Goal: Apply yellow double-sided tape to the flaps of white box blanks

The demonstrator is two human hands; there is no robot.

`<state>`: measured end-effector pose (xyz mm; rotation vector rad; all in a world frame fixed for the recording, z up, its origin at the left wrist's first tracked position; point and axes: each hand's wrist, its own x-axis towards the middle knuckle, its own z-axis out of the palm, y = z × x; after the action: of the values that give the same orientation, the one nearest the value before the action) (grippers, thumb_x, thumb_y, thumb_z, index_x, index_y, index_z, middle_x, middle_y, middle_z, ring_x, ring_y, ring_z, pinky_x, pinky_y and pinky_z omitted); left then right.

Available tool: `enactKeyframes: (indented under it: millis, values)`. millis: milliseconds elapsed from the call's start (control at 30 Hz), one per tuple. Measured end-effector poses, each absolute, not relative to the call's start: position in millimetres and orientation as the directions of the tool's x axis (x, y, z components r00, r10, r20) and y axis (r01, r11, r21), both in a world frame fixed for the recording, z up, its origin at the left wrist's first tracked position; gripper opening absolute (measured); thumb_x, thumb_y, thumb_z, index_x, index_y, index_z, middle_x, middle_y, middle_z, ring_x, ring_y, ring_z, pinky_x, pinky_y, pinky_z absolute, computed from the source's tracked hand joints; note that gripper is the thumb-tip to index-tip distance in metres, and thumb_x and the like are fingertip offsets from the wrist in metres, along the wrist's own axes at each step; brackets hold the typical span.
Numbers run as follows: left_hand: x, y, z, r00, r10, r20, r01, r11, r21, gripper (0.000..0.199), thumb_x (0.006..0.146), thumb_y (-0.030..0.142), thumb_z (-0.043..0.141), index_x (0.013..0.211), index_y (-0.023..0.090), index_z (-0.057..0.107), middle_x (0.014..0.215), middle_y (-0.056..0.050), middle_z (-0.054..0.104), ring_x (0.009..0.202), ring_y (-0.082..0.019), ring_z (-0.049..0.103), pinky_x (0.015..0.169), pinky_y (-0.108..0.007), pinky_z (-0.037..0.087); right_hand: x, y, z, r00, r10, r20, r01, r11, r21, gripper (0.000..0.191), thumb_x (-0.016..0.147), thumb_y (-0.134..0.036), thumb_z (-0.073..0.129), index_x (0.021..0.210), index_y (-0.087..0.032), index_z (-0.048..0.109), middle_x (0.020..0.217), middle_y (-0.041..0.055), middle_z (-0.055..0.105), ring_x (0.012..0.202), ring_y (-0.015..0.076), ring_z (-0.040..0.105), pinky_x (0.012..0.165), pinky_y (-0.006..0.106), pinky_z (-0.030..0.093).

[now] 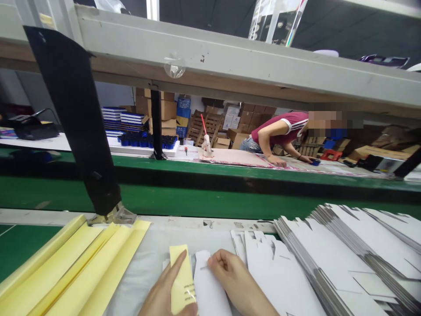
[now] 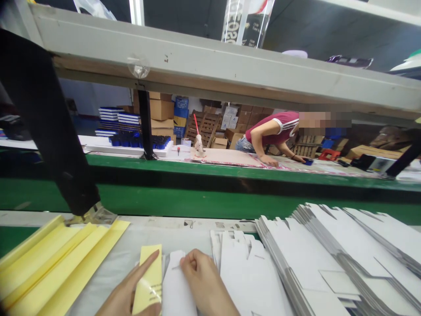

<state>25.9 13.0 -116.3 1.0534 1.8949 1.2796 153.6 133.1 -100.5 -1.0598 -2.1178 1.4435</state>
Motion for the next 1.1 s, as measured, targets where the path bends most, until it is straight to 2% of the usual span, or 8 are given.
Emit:
enactKeyframes:
  millis: [100, 300, 500, 733, 867, 933, 1000, 1100]
  values:
    - [26, 13, -118, -0.514, 0.856, -0.058, 0.243, 0.21, 0.947, 0.073, 0.052, 0.016, 0.054, 0.124, 0.007, 0.045, 0.125, -0.014, 0.051, 0.121, -0.031, 0.037, 0.095, -0.036, 0.033, 152, 133, -101, -0.647, 0.754, -0.114, 0.393, 0.202, -0.897, 0.024, 0.08, -0.031, 0.044, 0.06, -0.018, 0.043, 0.052, -0.0053, 0.038, 0.05, 0.0096, 0.033, 0.044, 0.019, 0.025]
    - [27, 12, -118, -0.503, 0.862, -0.059, 0.263, 0.218, 0.94, 0.073, 0.053, 0.015, 0.053, 0.124, 0.006, 0.043, 0.12, -0.014, 0.053, 0.111, -0.029, 0.047, 0.092, -0.036, 0.036, 152, 131, -100, -0.63, 0.769, -0.11, 0.43, 0.227, -0.874, 0.024, 0.08, -0.031, 0.043, 0.06, -0.018, 0.042, 0.052, -0.0051, 0.038, 0.052, 0.0105, 0.036, 0.046, 0.019, 0.027]
    - [28, 12, -114, -0.505, 0.86, -0.071, 0.271, 0.237, 0.933, 0.072, 0.054, 0.016, 0.053, 0.124, 0.004, 0.043, 0.12, -0.017, 0.053, 0.112, -0.032, 0.046, 0.088, -0.037, 0.04, 152, 132, -102, -0.633, 0.768, -0.095, 0.467, 0.281, -0.838, 0.026, 0.081, -0.033, 0.042, 0.059, -0.02, 0.04, 0.052, -0.0047, 0.039, 0.053, 0.0115, 0.037, 0.045, 0.02, 0.026]
    - [26, 12, -120, -0.52, 0.853, -0.042, 0.258, 0.204, 0.944, 0.07, 0.053, 0.015, 0.055, 0.122, 0.01, 0.047, 0.122, -0.01, 0.053, 0.119, -0.03, 0.039, 0.093, -0.034, 0.037, 149, 130, -100, -0.62, 0.781, -0.075, 0.516, 0.334, -0.789, 0.025, 0.081, -0.03, 0.039, 0.058, -0.021, 0.038, 0.05, -0.0048, 0.037, 0.051, 0.0129, 0.04, 0.046, 0.021, 0.026]
    - [26, 13, -124, -0.514, 0.857, -0.03, 0.285, 0.204, 0.936, 0.07, 0.054, 0.014, 0.054, 0.123, 0.008, 0.046, 0.12, -0.013, 0.055, 0.114, -0.031, 0.045, 0.092, -0.036, 0.038, 150, 129, -102, -0.603, 0.797, -0.041, 0.552, 0.379, -0.743, 0.022, 0.08, -0.027, 0.04, 0.058, -0.021, 0.04, 0.052, -0.0032, 0.042, 0.055, 0.0157, 0.045, 0.05, 0.024, 0.028]
    - [25, 13, -126, -0.512, 0.859, -0.008, 0.314, 0.195, 0.929, 0.07, 0.054, 0.013, 0.054, 0.123, 0.008, 0.045, 0.118, -0.012, 0.056, 0.11, -0.028, 0.049, 0.091, -0.034, 0.039, 152, 130, -103, -0.58, 0.814, -0.025, 0.572, 0.385, -0.724, 0.015, 0.078, -0.025, 0.041, 0.064, -0.022, 0.043, 0.055, -0.0026, 0.045, 0.059, 0.017, 0.048, 0.053, 0.024, 0.03]
    - [24, 13, -127, -0.501, 0.865, 0.003, 0.331, 0.189, 0.924, 0.07, 0.055, 0.014, 0.055, 0.123, 0.007, 0.045, 0.118, -0.012, 0.056, 0.109, -0.028, 0.049, 0.091, -0.034, 0.039, 153, 130, -103, -0.561, 0.827, -0.04, 0.585, 0.362, -0.726, 0.005, 0.078, -0.026, 0.042, 0.078, -0.022, 0.044, 0.058, -0.0035, 0.047, 0.06, 0.0175, 0.05, 0.054, 0.024, 0.033]
    - [24, 13, -125, -0.489, 0.872, -0.024, 0.319, 0.204, 0.926, 0.07, 0.054, 0.014, 0.056, 0.123, 0.007, 0.046, 0.121, -0.013, 0.054, 0.114, -0.031, 0.045, 0.097, -0.039, 0.033, 152, 130, -101, -0.565, 0.822, -0.075, 0.615, 0.359, -0.702, 0.021, 0.078, -0.035, 0.046, 0.094, -0.022, 0.042, 0.068, -0.0001, 0.055, 0.065, 0.0205, 0.054, 0.057, 0.027, 0.036]
